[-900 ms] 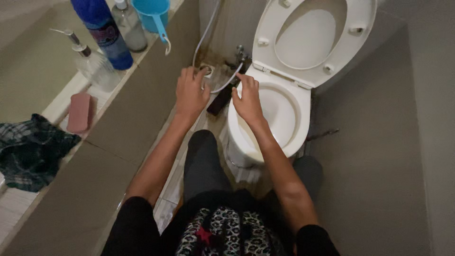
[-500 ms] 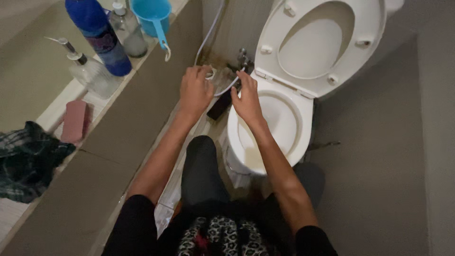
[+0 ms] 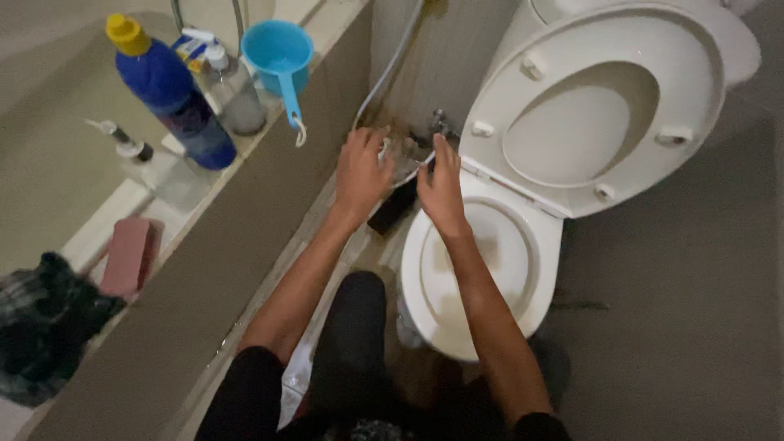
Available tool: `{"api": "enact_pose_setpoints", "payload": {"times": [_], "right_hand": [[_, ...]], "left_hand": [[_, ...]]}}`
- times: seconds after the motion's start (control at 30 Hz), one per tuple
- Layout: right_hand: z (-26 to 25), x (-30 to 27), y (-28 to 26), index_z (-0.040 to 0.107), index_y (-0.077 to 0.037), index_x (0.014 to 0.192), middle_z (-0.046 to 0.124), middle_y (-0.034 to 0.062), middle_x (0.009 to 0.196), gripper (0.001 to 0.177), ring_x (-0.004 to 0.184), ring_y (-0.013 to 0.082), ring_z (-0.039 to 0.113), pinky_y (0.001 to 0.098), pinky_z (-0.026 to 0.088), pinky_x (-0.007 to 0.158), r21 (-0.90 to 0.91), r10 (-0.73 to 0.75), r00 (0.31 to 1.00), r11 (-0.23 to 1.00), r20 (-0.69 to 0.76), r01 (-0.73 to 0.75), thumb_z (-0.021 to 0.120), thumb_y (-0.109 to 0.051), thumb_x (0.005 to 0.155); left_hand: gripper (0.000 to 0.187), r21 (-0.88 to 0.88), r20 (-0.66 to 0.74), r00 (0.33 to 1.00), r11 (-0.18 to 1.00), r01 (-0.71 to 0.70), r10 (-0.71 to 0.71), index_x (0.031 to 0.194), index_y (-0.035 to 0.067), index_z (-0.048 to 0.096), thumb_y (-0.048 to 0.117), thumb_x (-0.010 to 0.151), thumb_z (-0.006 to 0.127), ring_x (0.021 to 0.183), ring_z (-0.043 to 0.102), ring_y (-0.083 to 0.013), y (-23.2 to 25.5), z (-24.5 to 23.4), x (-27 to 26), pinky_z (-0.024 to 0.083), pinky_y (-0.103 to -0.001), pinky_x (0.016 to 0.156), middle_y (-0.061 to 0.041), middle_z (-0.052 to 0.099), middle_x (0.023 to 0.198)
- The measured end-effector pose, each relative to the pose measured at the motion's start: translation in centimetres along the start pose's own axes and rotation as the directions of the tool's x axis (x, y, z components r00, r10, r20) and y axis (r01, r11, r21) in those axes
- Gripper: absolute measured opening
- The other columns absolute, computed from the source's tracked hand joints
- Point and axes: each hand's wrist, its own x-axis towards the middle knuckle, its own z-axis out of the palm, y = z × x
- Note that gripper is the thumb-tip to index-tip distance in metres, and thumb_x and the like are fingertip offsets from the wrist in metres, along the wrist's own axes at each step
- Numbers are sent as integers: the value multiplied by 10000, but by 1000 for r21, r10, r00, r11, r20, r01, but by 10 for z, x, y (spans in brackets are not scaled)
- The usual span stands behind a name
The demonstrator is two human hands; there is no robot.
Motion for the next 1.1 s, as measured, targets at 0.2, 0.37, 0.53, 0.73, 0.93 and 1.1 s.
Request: {"api": "enact_pose_setpoints", "payload": {"times": [0.2,0.37,0.53,0.73,0.93,1.1], "right_hand": [[25,36,31,376,38,1546,435,244,1558,652,1442,412,402,449,322,1224,20,95,995,995,40,-96,659,-87,972],[46,56,62,371,43,1545,412,259,1576,671,1460,424,373,462,293,1228,-15,171,983,985,61,-170,680,-108,969],[60,67,87,398,29,1544,442,244,1570,654,1459,413,405,459,303,1237,-17,182,982,983,43,-181,667,-108,963],[60,90,90,381,30,1557,442,253,1547,636,1444,424,414,464,320,1219,11,207,976,978,69,-208,649,-111,997],[60,141,93,353,24,1563,418,255,1559,639,1451,438,422,471,363,1214,90,143,989,985,31,-145,620,-82,993],[69,194,118,319,18,1599,352,259,1644,603,1501,418,433,462,363,1253,170,74,996,983,-43,-66,580,-41,1059]], "left_hand": [[357,-1,-6,1000,1000,30,-30,1273,1,665,119,938,705,1127,574,-400,-24,33,31,465,-490,964,-191,634,1157],[413,18,47,997,998,61,-62,1298,-2,654,96,897,662,1154,575,-393,-42,60,47,462,-483,981,-218,628,1210],[409,-32,74,994,996,88,-86,1316,3,654,108,921,672,1166,566,-402,-52,80,63,461,-489,998,-216,625,1223],[436,-49,82,993,995,92,-88,1324,-17,644,87,901,661,1164,572,-392,-64,96,87,453,-496,1001,-213,625,1211],[418,-21,23,999,999,26,-26,1302,-21,636,116,913,707,1194,567,-427,-76,111,129,459,-500,1016,-245,610,1284],[493,-92,34,998,994,57,-54,1356,-16,580,119,906,726,1209,593,-411,-88,135,184,477,-481,1042,-218,618,1274]]}}
